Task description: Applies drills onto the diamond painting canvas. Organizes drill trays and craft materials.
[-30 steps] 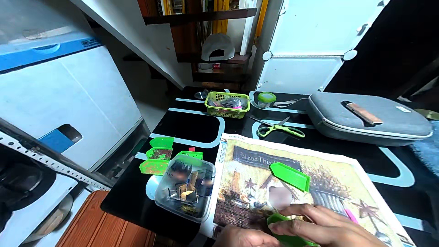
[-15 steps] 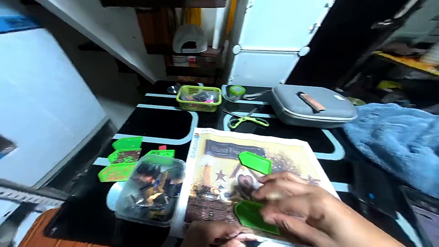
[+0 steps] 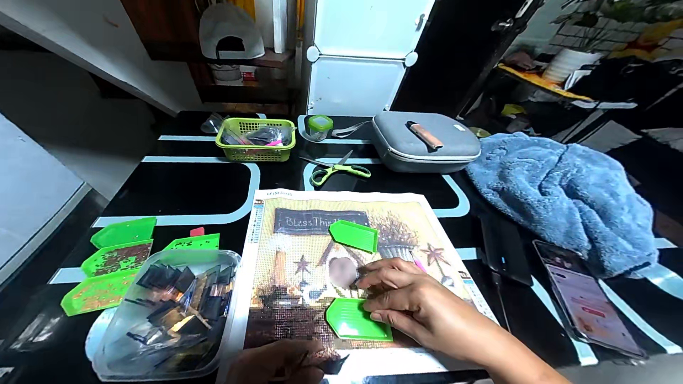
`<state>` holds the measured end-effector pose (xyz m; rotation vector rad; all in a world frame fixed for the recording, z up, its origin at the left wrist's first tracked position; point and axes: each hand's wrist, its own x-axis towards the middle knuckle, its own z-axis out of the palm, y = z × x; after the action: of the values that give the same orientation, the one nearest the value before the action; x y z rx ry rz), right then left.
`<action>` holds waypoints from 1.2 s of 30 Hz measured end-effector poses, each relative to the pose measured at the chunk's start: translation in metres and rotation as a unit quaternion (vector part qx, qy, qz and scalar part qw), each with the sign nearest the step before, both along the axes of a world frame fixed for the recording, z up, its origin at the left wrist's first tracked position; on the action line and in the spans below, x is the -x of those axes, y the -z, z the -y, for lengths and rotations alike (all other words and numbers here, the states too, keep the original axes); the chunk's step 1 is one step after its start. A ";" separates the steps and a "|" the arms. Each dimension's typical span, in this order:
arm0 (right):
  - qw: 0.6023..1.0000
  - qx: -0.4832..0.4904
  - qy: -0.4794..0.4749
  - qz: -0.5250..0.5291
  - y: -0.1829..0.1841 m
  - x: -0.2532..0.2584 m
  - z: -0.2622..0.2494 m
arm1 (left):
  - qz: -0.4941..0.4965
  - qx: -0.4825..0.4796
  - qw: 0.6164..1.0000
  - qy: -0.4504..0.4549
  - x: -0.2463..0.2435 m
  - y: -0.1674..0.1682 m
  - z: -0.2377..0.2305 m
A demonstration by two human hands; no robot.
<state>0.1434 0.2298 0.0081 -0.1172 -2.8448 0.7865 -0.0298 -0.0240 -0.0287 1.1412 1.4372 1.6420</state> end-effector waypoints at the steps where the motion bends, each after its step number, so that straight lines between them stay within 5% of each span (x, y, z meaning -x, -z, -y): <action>1: 1.000 0.014 0.009 -0.009 0.001 -0.001 0.000 | 0.001 0.000 1.000 0.002 0.000 0.000 0.000; 11: 0.978 0.131 0.138 -0.091 -0.006 -0.033 -0.023 | 0.009 -0.013 1.000 0.024 0.003 0.003 -0.001; 15: 0.971 0.109 0.194 -0.091 -0.005 -0.046 -0.030 | 0.020 -0.019 0.999 0.033 0.003 0.003 -0.001; 21: 0.894 0.136 0.399 0.151 -0.022 -0.061 -0.043 | 0.011 -0.013 0.999 0.035 0.003 0.002 -0.001; 23: 0.901 0.120 0.394 0.135 -0.015 -0.059 -0.038 | 0.008 -0.017 0.999 0.039 0.003 0.001 -0.002; 26: 0.962 0.047 0.264 -0.041 0.003 -0.046 -0.017 | 0.011 -0.022 0.999 0.040 0.004 0.000 -0.003; 30: 0.994 -0.016 0.102 0.033 0.010 -0.020 0.012 | 0.021 -0.020 0.999 0.039 0.003 -0.001 -0.003; 36: 0.985 0.009 0.173 -0.019 0.018 -0.029 0.002 | 0.028 -0.021 0.999 0.035 0.003 0.001 -0.001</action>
<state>0.1719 0.2282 -0.0102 -0.5741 -2.6717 0.7265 -0.0327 -0.0230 -0.0292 1.1476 1.3196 1.6499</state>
